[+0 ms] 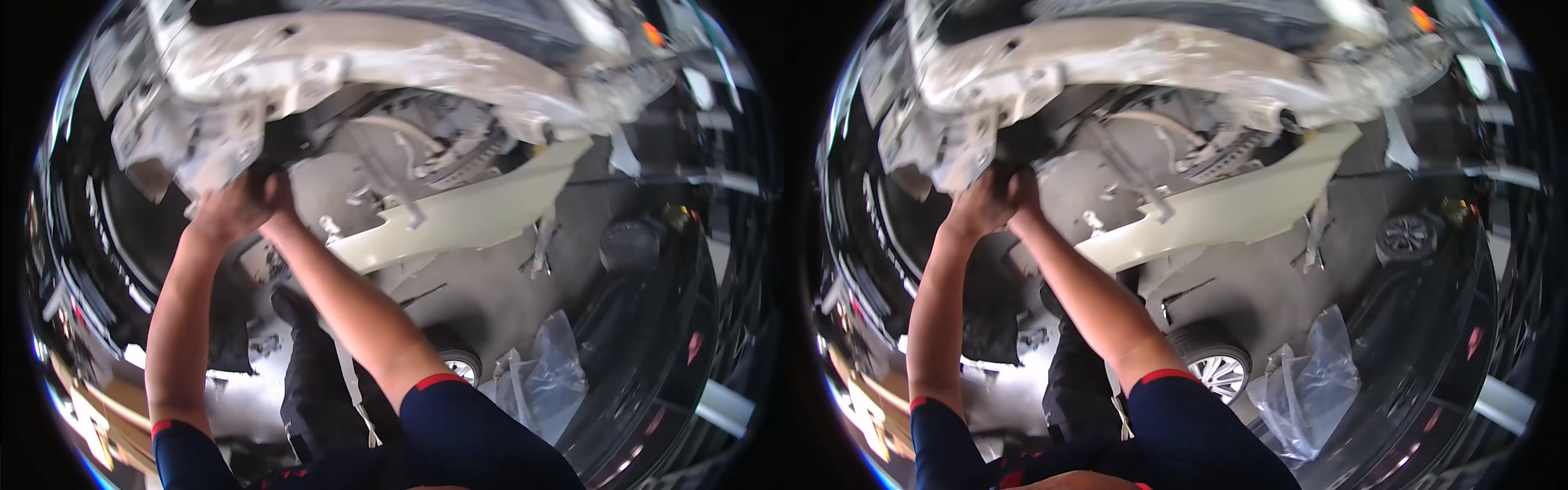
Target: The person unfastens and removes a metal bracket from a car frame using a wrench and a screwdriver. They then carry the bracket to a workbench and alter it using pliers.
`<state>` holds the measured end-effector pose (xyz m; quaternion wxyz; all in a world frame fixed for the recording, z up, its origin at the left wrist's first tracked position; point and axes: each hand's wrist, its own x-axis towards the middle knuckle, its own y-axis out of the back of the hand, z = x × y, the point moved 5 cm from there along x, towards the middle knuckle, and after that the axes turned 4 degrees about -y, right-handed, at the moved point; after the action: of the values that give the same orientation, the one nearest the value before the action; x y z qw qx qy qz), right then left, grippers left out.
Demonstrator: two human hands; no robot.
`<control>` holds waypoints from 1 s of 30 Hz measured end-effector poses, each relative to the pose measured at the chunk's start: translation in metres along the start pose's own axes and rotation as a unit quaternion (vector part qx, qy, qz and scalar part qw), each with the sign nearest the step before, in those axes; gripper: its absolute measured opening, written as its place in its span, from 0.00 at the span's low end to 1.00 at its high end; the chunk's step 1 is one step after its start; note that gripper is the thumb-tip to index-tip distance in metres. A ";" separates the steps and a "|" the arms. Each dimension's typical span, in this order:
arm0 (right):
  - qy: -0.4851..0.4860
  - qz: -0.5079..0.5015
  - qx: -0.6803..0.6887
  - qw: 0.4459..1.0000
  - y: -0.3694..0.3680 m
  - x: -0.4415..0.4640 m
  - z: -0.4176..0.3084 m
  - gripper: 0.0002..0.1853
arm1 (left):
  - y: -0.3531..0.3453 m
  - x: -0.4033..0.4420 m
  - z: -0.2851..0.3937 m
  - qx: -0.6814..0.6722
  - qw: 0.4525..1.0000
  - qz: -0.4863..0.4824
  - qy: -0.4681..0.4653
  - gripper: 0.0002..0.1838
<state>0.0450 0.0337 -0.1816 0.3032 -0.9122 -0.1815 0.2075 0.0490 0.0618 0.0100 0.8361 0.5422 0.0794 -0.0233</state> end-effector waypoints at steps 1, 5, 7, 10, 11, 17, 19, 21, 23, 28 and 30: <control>-0.006 0.007 0.009 1.000 0.000 -0.001 -0.001 0.19 | 0.000 -0.005 -0.006 -0.005 0.999 -0.012 -0.052 0.20; -0.058 -0.013 0.125 0.990 -0.020 -0.016 -0.019 0.18 | -0.035 0.008 -0.028 0.084 0.986 -0.036 -0.139 0.20; -0.077 -0.030 0.179 0.980 -0.025 -0.021 -0.030 0.18 | -0.020 0.010 -0.011 0.068 0.983 -0.094 -0.141 0.21; -0.094 -0.049 0.243 0.964 -0.029 -0.029 -0.035 0.18 | -0.007 0.007 0.005 0.088 0.981 -0.137 -0.102 0.16; -0.099 -0.056 0.260 0.959 -0.030 -0.031 -0.035 0.18 | -0.008 0.010 0.008 0.108 0.972 -0.175 -0.118 0.16; -0.126 -0.094 0.344 0.926 -0.034 -0.040 -0.034 0.18 | -0.017 0.020 0.013 0.135 0.954 -0.258 -0.067 0.20; -0.139 -0.103 0.364 0.915 -0.039 -0.045 -0.032 0.18 | -0.018 0.021 0.009 0.136 0.952 -0.267 -0.057 0.23; -0.140 -0.126 0.381 0.905 -0.047 -0.053 -0.033 0.18 | -0.029 0.021 -0.008 0.143 0.950 -0.277 -0.023 0.23; -0.110 -0.127 0.366 0.915 -0.046 -0.046 -0.021 0.14 | -0.022 0.019 0.002 0.165 0.956 -0.231 -0.080 0.26; -0.193 -0.043 0.297 0.934 -0.026 -0.075 -0.071 0.15 | -0.013 0.016 -0.001 -0.028 0.974 -0.218 0.061 0.26; -0.289 -0.041 0.294 0.910 0.009 -0.094 -0.093 0.17 | -0.018 0.014 -0.008 -0.013 0.978 -0.201 0.048 0.28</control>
<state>0.0120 -0.0603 -0.0940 0.5004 -0.6733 -0.2294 0.4936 0.0592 0.0623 -0.0117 0.8167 0.5044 0.2272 -0.1639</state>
